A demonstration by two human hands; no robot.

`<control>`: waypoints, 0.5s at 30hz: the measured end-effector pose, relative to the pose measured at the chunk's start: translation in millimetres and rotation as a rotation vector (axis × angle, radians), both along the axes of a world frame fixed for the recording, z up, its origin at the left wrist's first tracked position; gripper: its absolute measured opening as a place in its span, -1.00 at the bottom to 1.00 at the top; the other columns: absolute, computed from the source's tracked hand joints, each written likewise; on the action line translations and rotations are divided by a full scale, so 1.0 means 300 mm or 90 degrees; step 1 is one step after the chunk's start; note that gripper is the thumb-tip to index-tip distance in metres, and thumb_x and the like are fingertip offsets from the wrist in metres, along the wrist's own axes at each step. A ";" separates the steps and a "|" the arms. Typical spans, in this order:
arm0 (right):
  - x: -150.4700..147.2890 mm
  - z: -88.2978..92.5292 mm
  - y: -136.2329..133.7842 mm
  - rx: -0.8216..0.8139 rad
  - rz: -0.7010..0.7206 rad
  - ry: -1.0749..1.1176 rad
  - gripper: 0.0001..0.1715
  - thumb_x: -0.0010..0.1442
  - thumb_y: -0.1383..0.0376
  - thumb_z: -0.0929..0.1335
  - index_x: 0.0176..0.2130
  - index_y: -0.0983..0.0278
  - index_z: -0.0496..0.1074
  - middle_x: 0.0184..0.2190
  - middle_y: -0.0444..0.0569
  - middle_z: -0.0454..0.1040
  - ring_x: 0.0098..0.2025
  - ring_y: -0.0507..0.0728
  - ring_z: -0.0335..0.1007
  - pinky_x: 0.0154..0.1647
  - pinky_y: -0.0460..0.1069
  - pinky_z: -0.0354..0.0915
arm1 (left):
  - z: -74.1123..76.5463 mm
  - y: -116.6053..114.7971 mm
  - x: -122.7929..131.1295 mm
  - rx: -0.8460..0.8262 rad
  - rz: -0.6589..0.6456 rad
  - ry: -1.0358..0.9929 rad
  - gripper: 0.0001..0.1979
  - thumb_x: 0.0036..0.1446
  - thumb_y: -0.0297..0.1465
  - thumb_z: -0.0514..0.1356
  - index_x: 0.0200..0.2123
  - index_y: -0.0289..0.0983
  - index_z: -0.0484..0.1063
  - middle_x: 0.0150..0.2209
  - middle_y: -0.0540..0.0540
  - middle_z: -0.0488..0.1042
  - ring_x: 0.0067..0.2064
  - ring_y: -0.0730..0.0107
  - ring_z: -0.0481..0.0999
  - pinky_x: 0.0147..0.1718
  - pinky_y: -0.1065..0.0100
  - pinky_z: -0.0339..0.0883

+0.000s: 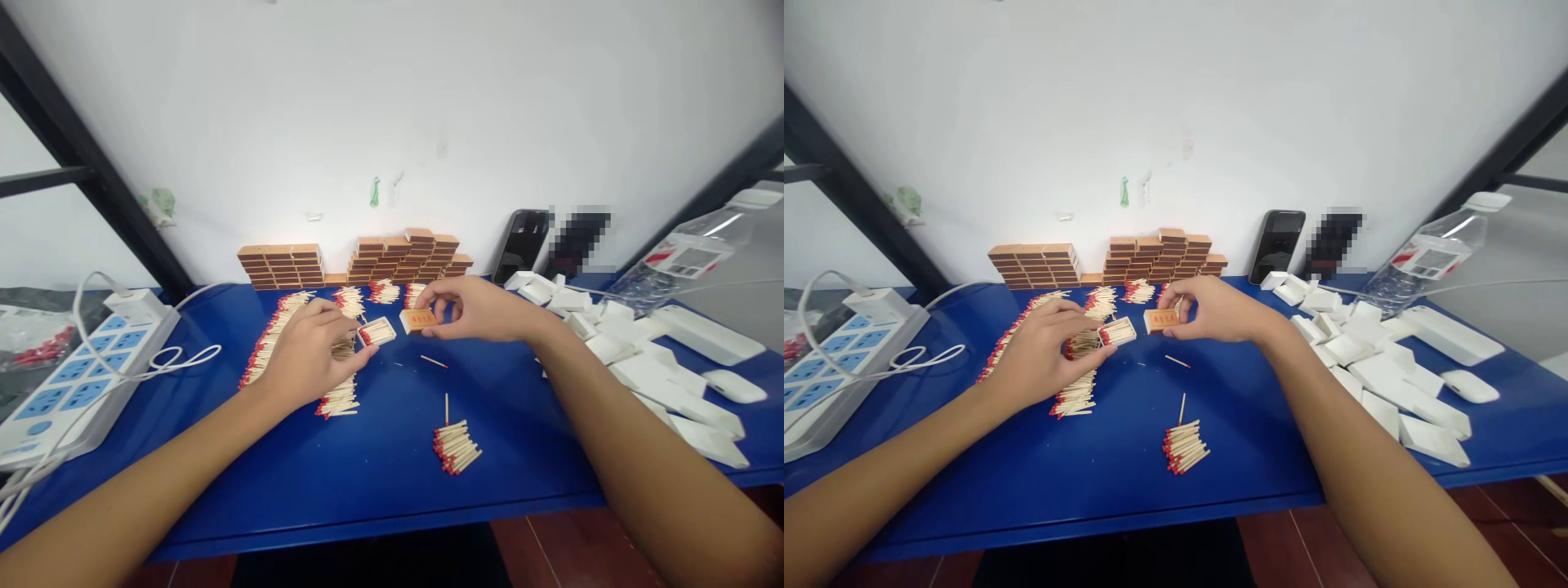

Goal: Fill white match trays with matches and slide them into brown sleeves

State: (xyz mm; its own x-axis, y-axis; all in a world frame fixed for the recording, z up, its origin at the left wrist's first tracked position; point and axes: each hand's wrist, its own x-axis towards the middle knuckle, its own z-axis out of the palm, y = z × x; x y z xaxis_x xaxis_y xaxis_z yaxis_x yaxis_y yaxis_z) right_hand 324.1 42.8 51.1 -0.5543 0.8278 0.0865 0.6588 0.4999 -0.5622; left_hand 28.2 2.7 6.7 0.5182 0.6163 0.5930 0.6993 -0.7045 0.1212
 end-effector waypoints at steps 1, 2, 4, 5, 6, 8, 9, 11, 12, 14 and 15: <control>-0.007 -0.004 -0.001 -0.001 0.002 -0.001 -0.50 0.07 0.04 0.53 -0.05 0.24 0.58 -0.38 -0.08 0.57 -0.32 0.13 0.49 -0.29 0.01 0.34 | -0.001 0.001 0.000 0.004 0.002 -0.006 -0.71 0.27 -0.15 0.33 -0.16 -0.26 0.65 -0.31 -0.15 0.65 -0.09 0.04 0.53 -0.04 0.03 0.43; -0.011 -0.008 0.000 -0.002 0.004 -0.003 -0.50 0.07 0.04 0.54 -0.05 0.24 0.59 -0.37 -0.08 0.58 -0.32 0.13 0.50 -0.28 0.01 0.35 | -0.003 0.001 0.000 0.006 0.001 -0.009 -0.71 0.27 -0.15 0.33 -0.15 -0.26 0.65 -0.31 -0.15 0.65 -0.09 0.04 0.53 -0.05 0.04 0.43; -0.017 -0.014 0.002 -0.005 0.014 0.001 -0.51 0.08 0.03 0.54 -0.06 0.24 0.60 -0.31 -0.05 0.62 -0.28 0.13 0.52 -0.25 0.02 0.37 | -0.006 0.001 0.001 0.005 -0.005 -0.012 -0.68 0.27 -0.13 0.33 -0.14 -0.28 0.65 -0.32 -0.15 0.65 -0.10 0.05 0.53 -0.06 0.05 0.44; -0.019 -0.016 0.003 -0.009 0.024 0.010 -0.51 0.09 0.02 0.53 -0.06 0.24 0.60 -0.26 -0.03 0.63 -0.26 0.13 0.53 -0.23 0.02 0.38 | -0.007 0.001 0.001 0.005 -0.008 -0.013 -0.68 0.28 -0.13 0.32 -0.15 -0.29 0.65 -0.33 -0.15 0.65 -0.10 0.05 0.54 -0.08 0.06 0.45; -0.021 -0.017 0.003 -0.014 0.034 0.021 -0.51 0.10 0.02 0.53 -0.05 0.23 0.60 -0.21 -0.02 0.64 -0.23 0.14 0.54 -0.22 0.02 0.39 | -0.008 0.001 0.002 0.004 -0.012 -0.013 -0.67 0.28 -0.13 0.32 -0.15 -0.29 0.65 -0.35 -0.15 0.64 -0.11 0.04 0.54 -0.09 0.06 0.46; -0.025 -0.021 0.003 -0.018 0.050 0.039 -0.51 0.12 0.03 0.52 -0.03 0.23 0.60 -0.14 0.00 0.65 -0.19 0.14 0.54 -0.20 0.02 0.41 | -0.009 0.000 0.002 0.007 -0.015 -0.013 -0.68 0.27 -0.15 0.33 -0.15 -0.31 0.66 -0.36 -0.16 0.64 -0.11 0.03 0.55 -0.10 0.05 0.46; -0.027 -0.024 0.003 -0.016 0.054 0.042 -0.52 0.12 0.04 0.52 -0.03 0.22 0.60 -0.13 0.00 0.65 -0.18 0.14 0.54 -0.19 0.02 0.41 | -0.008 -0.001 0.002 0.009 -0.016 -0.013 -0.68 0.28 -0.15 0.33 -0.15 -0.31 0.66 -0.36 -0.17 0.64 -0.11 0.03 0.55 -0.10 0.05 0.47; -0.030 -0.030 0.003 -0.003 0.057 0.039 -0.53 0.13 0.06 0.52 -0.02 0.21 0.62 -0.12 -0.01 0.66 -0.16 0.14 0.54 -0.18 0.02 0.41 | -0.007 -0.001 0.002 0.008 -0.019 -0.014 -0.67 0.28 -0.15 0.32 -0.15 -0.33 0.67 -0.32 -0.19 0.64 -0.11 0.03 0.56 -0.11 0.05 0.47; -0.031 -0.033 0.004 0.002 0.057 0.037 -0.54 0.13 0.07 0.52 -0.02 0.20 0.62 -0.11 -0.02 0.66 -0.15 0.15 0.54 -0.17 0.02 0.41 | -0.006 -0.002 0.002 0.005 -0.021 -0.017 -0.66 0.28 -0.15 0.32 -0.14 -0.33 0.67 -0.29 -0.21 0.64 -0.12 0.04 0.56 -0.12 0.05 0.48; -0.032 -0.039 0.006 -0.004 0.052 0.039 -0.53 0.13 0.06 0.52 -0.01 0.20 0.62 -0.11 -0.02 0.66 -0.14 0.15 0.55 -0.18 0.02 0.42 | -0.004 -0.001 0.002 -0.006 -0.021 -0.029 -0.65 0.28 -0.14 0.32 -0.13 -0.33 0.67 -0.25 -0.23 0.64 -0.12 0.06 0.57 -0.12 0.07 0.49; -0.032 -0.042 0.007 -0.013 0.050 0.041 -0.52 0.12 0.06 0.53 0.00 0.20 0.62 -0.11 -0.01 0.66 -0.14 0.16 0.55 -0.18 0.03 0.42 | -0.004 -0.001 0.001 -0.014 -0.019 -0.037 -0.65 0.28 -0.14 0.32 -0.12 -0.32 0.67 -0.24 -0.23 0.64 -0.11 0.07 0.57 -0.12 0.08 0.49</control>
State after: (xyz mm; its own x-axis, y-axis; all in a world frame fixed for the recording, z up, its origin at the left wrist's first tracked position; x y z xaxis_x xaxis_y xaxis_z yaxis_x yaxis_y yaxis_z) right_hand 314.5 44.9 38.6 -0.6109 0.7843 0.1080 0.5806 0.5365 -0.6124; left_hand 28.6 2.5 5.6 0.5013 0.6147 0.6089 0.6697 -0.7213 0.1768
